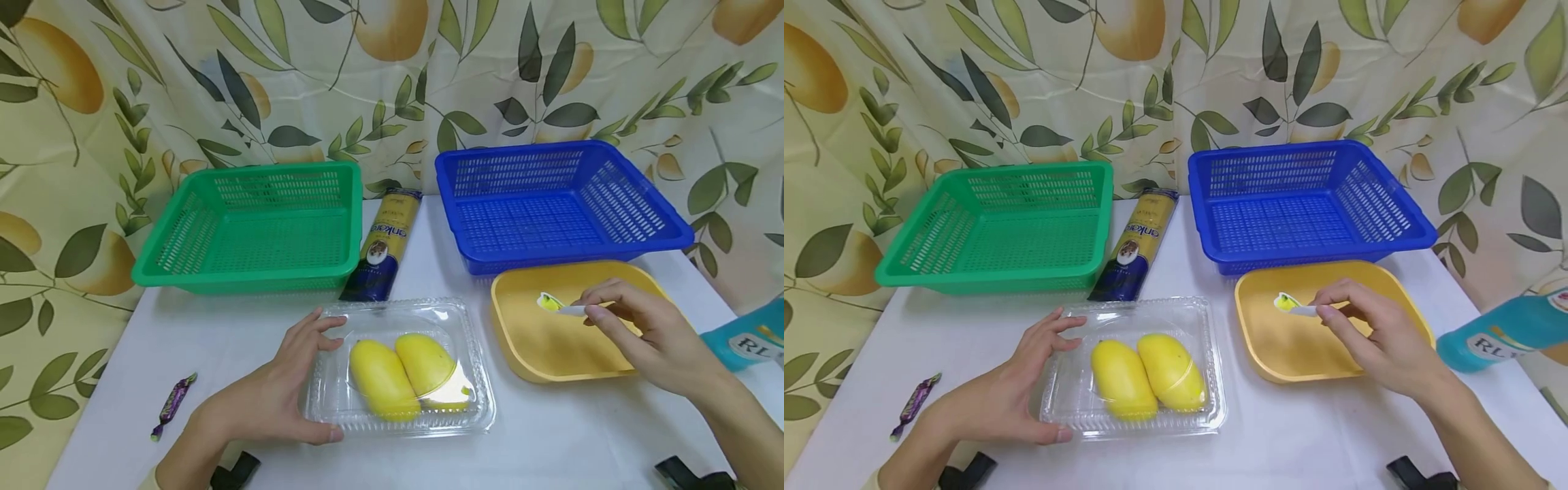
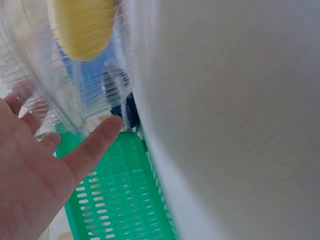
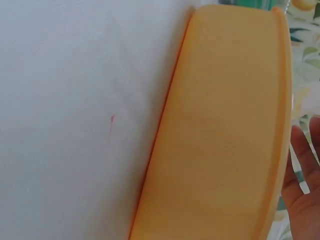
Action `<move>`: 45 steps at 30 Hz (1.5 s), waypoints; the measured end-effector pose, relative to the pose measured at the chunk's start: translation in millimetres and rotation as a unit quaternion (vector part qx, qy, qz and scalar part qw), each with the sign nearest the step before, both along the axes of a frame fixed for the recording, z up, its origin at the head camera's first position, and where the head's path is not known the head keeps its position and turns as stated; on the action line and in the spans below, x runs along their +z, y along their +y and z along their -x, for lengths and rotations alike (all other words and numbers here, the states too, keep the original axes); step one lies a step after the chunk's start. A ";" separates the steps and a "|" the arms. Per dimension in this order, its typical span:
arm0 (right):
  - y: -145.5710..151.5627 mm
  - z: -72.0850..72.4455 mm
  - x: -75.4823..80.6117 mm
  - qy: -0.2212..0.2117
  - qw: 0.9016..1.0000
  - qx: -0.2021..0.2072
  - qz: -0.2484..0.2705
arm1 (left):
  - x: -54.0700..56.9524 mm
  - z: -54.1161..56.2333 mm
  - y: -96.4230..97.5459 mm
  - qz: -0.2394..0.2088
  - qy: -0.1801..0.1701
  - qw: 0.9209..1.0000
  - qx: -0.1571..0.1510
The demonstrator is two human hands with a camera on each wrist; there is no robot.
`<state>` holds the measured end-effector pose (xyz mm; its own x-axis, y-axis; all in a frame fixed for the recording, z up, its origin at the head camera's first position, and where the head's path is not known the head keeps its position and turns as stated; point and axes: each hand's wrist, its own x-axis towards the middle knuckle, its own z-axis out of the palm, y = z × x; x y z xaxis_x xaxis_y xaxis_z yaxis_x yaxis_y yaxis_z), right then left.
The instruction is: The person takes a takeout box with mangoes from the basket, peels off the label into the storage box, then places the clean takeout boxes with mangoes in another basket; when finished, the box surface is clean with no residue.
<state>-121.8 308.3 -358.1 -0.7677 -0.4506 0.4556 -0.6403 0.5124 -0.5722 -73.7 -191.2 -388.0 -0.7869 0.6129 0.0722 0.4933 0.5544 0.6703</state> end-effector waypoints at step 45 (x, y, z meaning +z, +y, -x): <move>20.2 14.3 -27.8 0.006 0.989 -0.072 -0.128 | 1.6 -2.1 1.4 0.002 -0.017 1.000 0.010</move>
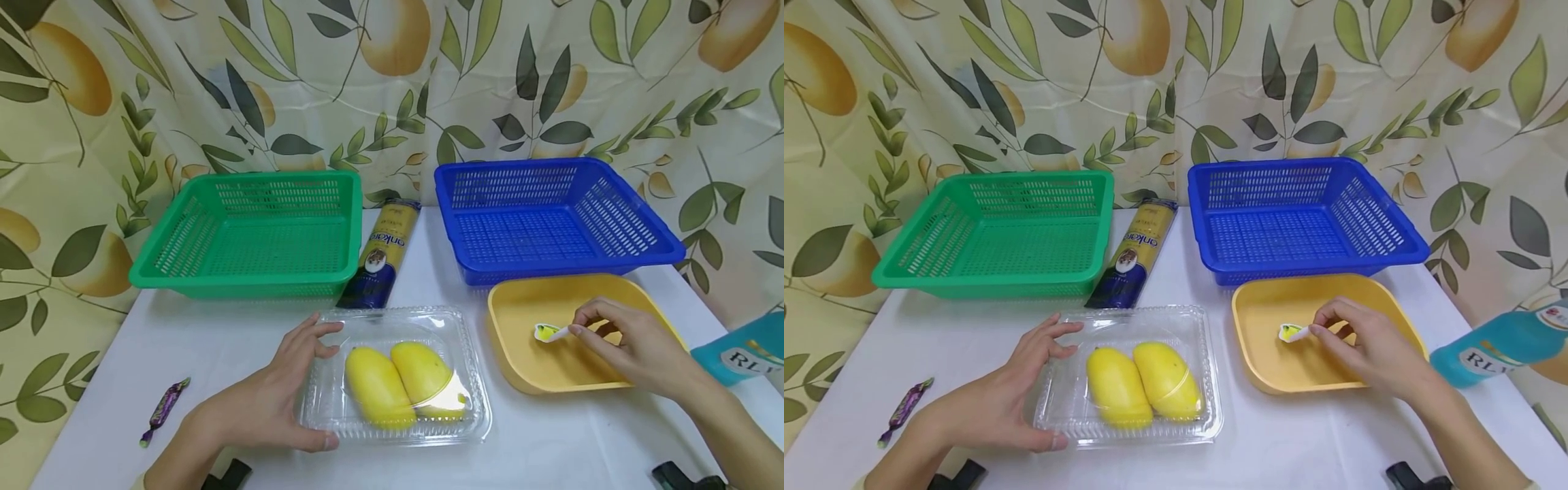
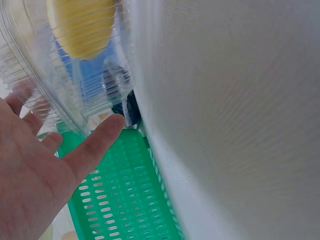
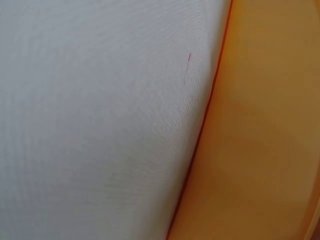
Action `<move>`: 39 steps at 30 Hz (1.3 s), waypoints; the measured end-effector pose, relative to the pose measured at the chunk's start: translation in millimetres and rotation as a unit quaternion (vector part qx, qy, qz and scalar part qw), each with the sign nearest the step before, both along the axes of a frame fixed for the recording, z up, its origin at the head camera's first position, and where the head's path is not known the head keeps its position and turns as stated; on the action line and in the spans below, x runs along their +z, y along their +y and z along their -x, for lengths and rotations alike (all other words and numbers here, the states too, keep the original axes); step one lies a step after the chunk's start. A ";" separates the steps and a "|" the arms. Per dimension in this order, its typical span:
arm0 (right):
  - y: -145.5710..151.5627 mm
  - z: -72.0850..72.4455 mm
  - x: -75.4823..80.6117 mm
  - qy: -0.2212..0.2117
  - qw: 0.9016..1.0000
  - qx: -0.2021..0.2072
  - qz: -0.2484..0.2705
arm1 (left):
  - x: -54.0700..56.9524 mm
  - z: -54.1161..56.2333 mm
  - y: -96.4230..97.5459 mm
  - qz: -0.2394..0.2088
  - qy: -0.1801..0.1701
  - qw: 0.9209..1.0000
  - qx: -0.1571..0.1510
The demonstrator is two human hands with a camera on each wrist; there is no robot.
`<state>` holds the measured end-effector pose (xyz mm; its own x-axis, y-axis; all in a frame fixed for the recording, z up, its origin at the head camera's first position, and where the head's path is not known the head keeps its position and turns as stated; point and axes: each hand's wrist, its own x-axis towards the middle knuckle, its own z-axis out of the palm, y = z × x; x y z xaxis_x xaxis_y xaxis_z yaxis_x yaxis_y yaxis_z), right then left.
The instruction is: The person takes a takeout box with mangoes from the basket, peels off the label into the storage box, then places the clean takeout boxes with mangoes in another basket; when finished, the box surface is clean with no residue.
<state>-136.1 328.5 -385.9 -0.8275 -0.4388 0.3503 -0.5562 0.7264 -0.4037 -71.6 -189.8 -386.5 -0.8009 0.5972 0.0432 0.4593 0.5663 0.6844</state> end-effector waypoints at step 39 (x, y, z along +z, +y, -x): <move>-27.3 -10.9 21.3 -0.003 0.998 0.050 0.026 | 3.8 -1.7 0.9 0.003 0.002 1.000 -0.002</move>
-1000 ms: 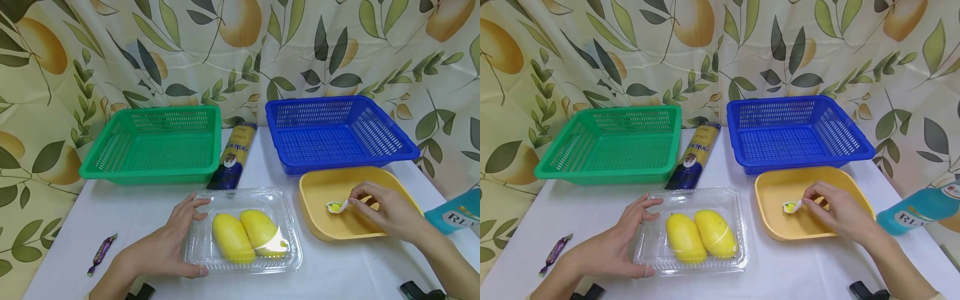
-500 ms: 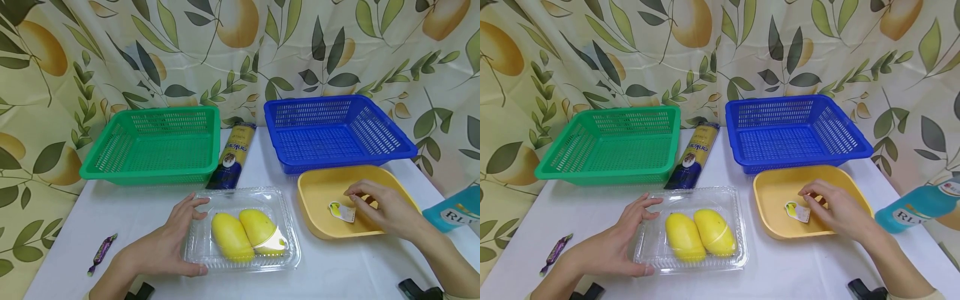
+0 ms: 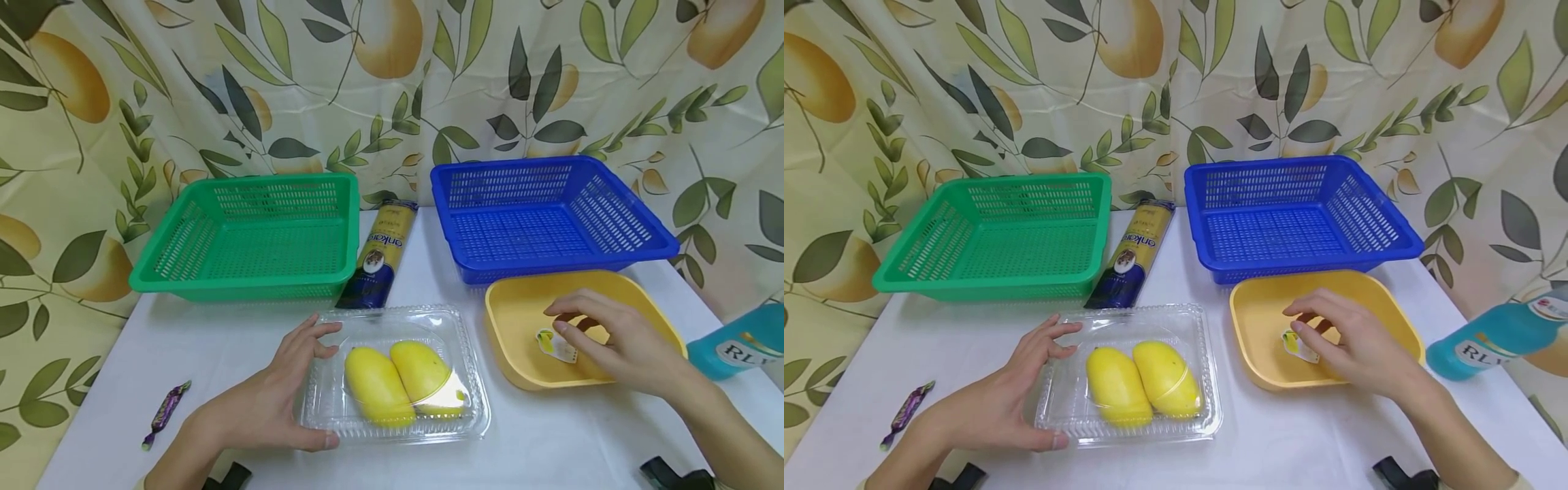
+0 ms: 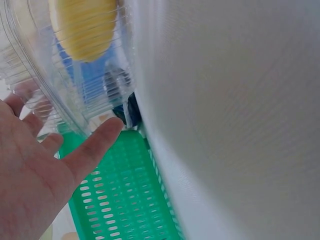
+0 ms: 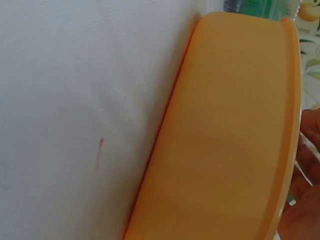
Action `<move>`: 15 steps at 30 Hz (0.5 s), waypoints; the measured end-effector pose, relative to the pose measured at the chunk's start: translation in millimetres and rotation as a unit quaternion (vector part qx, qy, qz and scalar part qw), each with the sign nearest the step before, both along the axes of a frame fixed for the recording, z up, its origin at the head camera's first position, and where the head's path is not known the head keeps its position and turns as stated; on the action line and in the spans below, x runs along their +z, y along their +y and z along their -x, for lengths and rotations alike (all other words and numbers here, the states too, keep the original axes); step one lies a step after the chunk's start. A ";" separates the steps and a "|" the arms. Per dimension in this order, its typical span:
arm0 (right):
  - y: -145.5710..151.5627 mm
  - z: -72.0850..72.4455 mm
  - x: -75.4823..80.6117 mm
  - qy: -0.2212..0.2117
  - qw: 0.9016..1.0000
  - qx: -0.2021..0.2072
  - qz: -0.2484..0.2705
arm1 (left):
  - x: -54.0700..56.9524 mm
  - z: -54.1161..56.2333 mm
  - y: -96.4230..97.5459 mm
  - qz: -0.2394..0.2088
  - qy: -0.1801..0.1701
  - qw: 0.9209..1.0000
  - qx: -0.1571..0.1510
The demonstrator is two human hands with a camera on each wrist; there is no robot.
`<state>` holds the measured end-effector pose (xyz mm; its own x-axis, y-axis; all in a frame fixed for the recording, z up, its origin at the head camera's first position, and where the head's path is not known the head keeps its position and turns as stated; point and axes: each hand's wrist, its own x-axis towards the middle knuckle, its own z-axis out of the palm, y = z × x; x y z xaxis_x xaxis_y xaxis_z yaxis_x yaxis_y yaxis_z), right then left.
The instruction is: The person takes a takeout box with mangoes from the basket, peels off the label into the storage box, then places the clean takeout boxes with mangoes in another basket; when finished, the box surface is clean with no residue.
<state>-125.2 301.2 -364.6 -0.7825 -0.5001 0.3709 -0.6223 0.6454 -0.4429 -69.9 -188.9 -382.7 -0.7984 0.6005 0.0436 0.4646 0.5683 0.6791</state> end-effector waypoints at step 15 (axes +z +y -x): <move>-29.6 2.0 2.6 -0.021 0.999 0.042 0.024 | 2.3 -4.8 -2.2 0.011 0.033 0.999 0.019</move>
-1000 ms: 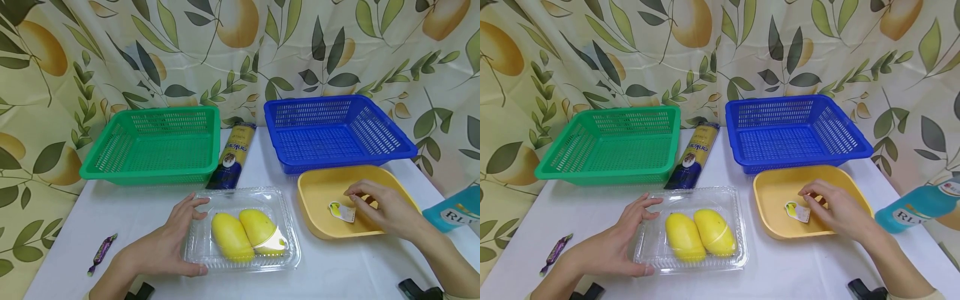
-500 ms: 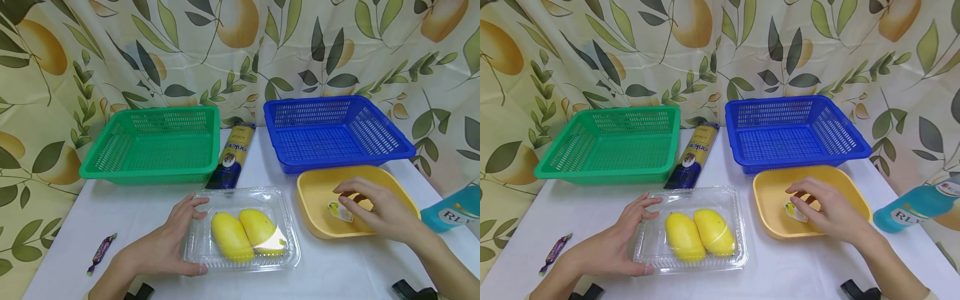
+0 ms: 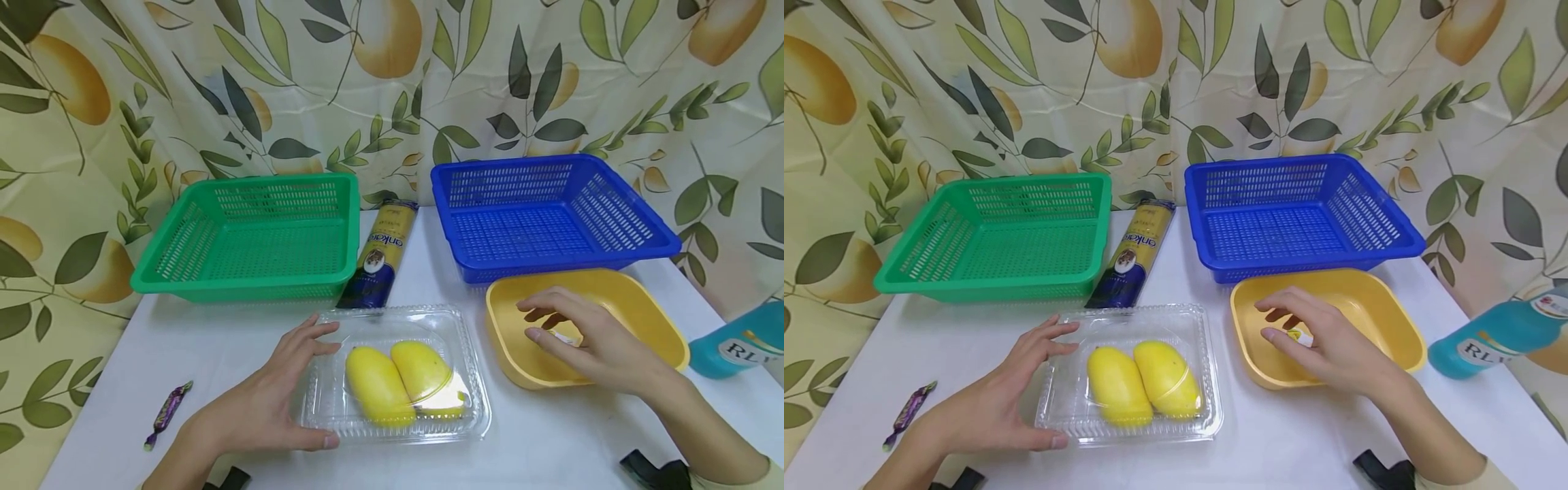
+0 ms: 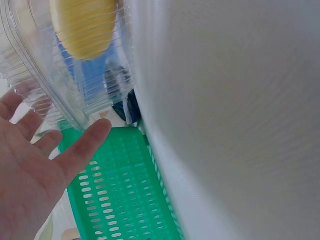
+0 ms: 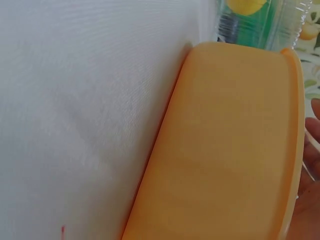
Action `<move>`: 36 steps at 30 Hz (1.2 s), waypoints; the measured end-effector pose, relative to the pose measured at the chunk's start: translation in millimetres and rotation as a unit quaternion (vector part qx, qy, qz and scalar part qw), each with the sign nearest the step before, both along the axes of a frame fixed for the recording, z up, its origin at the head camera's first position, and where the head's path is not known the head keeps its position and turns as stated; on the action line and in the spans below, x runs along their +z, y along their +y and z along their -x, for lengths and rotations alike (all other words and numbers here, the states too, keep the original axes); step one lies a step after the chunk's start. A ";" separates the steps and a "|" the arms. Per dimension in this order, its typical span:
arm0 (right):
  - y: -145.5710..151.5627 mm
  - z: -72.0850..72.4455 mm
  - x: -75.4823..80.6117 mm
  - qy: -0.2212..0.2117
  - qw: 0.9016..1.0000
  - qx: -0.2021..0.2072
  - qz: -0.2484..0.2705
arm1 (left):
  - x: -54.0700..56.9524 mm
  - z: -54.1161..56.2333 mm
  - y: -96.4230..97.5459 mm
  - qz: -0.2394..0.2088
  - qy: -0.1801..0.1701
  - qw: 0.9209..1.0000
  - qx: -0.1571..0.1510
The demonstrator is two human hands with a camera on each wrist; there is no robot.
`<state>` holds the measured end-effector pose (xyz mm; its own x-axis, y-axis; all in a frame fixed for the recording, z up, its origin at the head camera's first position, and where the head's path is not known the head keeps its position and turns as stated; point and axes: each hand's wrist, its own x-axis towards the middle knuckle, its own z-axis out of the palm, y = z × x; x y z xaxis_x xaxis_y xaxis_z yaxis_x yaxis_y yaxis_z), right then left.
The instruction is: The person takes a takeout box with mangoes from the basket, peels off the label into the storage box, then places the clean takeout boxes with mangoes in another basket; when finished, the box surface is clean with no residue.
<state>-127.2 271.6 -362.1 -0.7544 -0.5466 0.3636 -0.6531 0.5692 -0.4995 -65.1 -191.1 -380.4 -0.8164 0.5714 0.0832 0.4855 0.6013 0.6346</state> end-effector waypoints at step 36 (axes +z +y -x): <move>-49.5 2.4 5.1 -0.099 0.988 0.068 -0.102 | -6.9 -1.9 -9.6 -0.013 -0.061 0.998 0.015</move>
<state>-129.5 222.2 -356.9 -0.7137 -0.6948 0.0886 -0.6321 0.5844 -0.5089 -63.1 -200.6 -387.3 -0.8376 0.5463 -0.0036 0.3858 0.5962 0.7040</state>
